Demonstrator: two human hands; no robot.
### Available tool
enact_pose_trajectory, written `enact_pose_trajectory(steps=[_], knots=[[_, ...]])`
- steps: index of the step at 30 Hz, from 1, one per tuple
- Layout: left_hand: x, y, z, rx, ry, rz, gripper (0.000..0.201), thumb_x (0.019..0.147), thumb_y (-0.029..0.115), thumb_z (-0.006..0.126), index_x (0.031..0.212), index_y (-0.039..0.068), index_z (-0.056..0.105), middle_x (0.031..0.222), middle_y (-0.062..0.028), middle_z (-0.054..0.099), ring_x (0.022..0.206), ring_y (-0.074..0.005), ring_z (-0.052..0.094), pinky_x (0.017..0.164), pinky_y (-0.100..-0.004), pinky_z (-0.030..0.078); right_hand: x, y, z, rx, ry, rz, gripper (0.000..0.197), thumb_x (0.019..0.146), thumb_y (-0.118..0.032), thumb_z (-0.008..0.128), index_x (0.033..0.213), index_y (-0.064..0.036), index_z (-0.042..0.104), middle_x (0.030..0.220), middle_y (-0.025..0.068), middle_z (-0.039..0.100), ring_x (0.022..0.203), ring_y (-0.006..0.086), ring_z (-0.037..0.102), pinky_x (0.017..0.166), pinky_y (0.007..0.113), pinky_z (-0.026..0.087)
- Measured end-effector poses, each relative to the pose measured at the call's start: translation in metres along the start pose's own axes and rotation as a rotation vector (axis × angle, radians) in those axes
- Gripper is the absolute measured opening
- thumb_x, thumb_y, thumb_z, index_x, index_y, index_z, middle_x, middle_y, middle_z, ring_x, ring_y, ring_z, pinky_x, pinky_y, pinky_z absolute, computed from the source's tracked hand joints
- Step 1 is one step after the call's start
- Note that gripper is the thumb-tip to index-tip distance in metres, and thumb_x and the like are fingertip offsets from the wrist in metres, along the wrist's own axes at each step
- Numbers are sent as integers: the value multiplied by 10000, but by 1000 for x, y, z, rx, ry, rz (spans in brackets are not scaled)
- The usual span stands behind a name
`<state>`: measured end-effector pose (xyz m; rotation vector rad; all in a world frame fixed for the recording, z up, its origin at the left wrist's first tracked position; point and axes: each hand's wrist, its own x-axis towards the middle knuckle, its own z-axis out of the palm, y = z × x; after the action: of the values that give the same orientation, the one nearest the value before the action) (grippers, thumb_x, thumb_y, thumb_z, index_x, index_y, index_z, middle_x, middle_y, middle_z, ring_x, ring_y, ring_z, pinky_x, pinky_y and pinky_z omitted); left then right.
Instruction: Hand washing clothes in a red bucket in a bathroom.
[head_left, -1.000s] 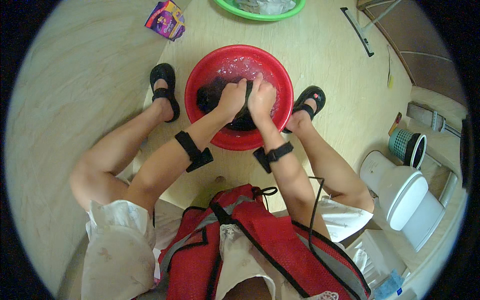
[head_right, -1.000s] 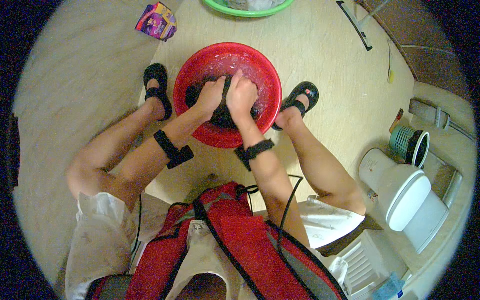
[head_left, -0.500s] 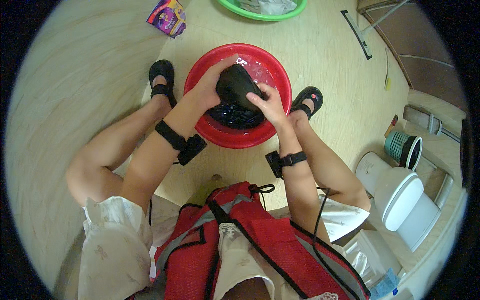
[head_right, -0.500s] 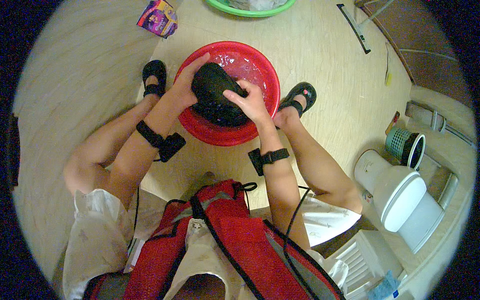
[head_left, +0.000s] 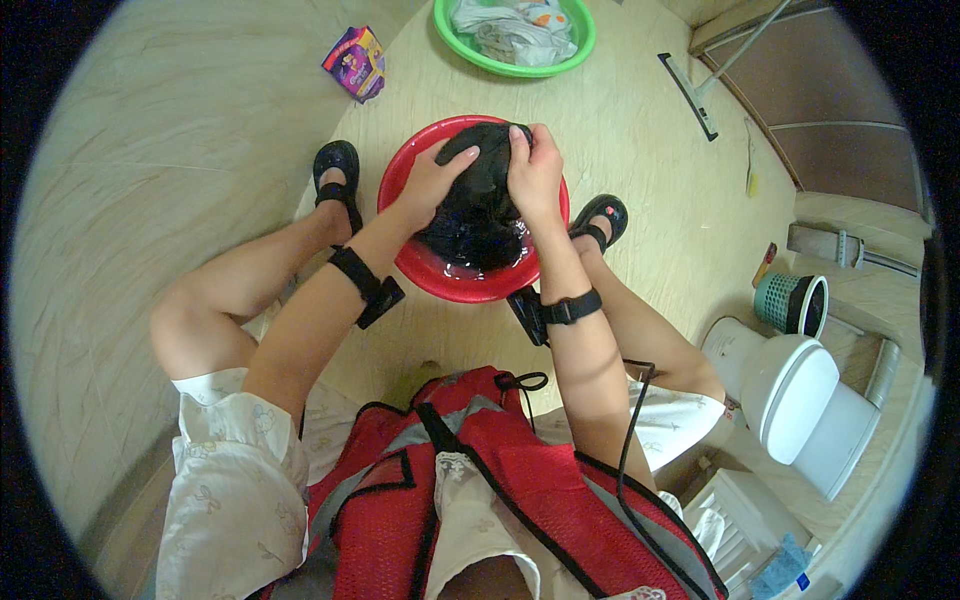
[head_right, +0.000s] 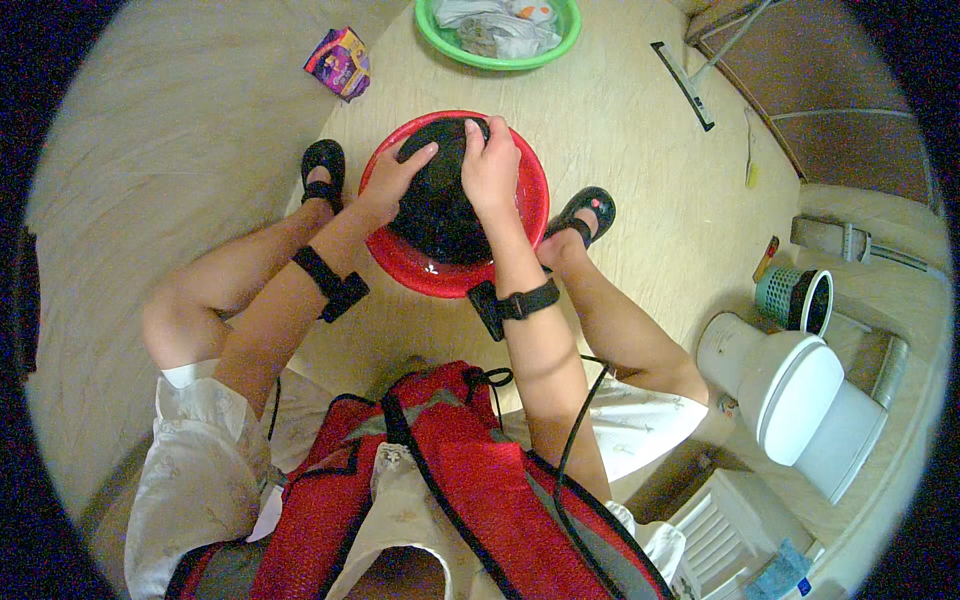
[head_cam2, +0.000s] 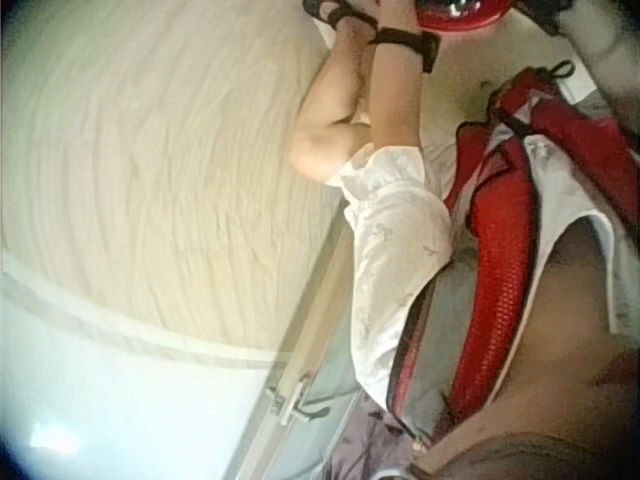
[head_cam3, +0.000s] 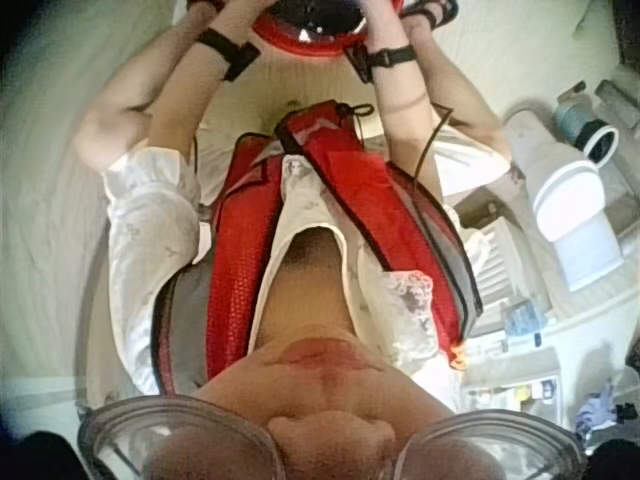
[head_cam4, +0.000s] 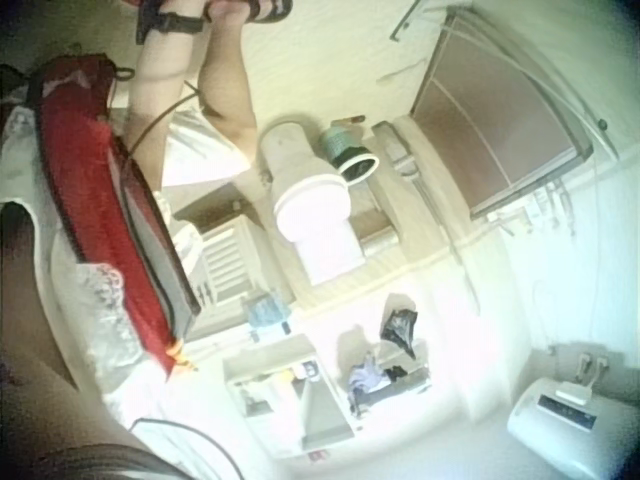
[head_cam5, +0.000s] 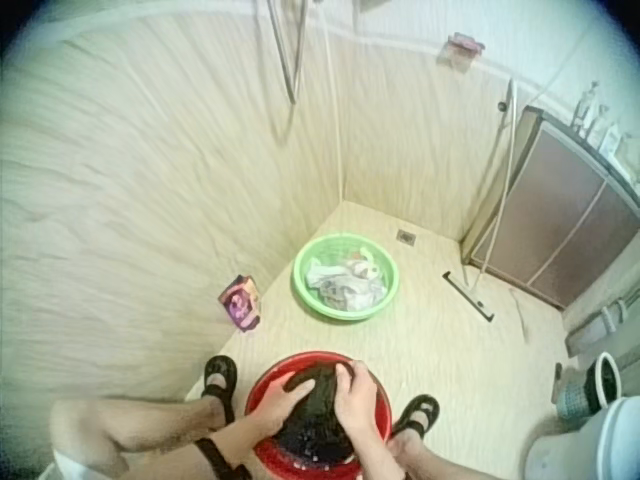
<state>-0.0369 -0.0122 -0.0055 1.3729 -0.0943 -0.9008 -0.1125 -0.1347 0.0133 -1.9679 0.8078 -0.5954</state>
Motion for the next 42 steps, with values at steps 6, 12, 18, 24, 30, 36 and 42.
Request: enact_pose_trajectory(steps=[6,12,18,24,30,36,42], knots=[[9,-8,14,-100,173,-226,579,855,521,515,900,-41,643,801,-74,621,726,-125,567,654,-278,445,-30,-16,30,-259,33,39,412,902,-286,446,674,24,593,608,268,558,592,437,575,575,501,453],[12,-40,17,31,69,-381,444,923,419,415,1101,50,588,1020,-62,617,921,-161,562,839,-307,427,-36,-8,30,-206,-44,-51,401,893,-265,420,646,-6,601,622,245,568,589,407,584,573,506,461],[10,-31,29,-195,28,-361,423,920,424,432,908,53,635,821,-41,632,733,-143,586,693,-296,458,-29,21,26,-315,-43,72,439,897,-284,379,719,17,644,679,271,585,643,431,597,641,517,469],[5,-5,26,-569,-258,-521,376,866,467,521,923,108,618,870,-55,642,777,-192,619,748,-352,495,-25,56,-2,-82,-174,-17,401,925,-284,444,783,63,585,692,268,548,641,401,577,613,456,425],[-28,43,32,-467,-190,-352,375,862,449,527,881,90,633,881,-78,656,807,-217,634,786,-382,504,-54,98,-30,109,-303,-98,294,784,-220,684,900,39,610,812,137,640,735,212,600,697,318,464],[-5,34,-13,-504,-315,-505,448,785,313,676,1111,23,574,1002,-80,637,926,-191,607,852,-314,473,-43,81,-62,1055,-398,598,176,867,-44,545,1042,-60,546,1002,68,616,915,183,594,800,335,504],[0,26,-27,960,-100,65,524,783,287,665,1175,-29,523,1111,-127,600,1019,-248,572,906,-341,431,-17,26,-58,960,-292,517,204,900,-58,496,1097,-21,538,995,57,610,898,151,580,795,282,486]])
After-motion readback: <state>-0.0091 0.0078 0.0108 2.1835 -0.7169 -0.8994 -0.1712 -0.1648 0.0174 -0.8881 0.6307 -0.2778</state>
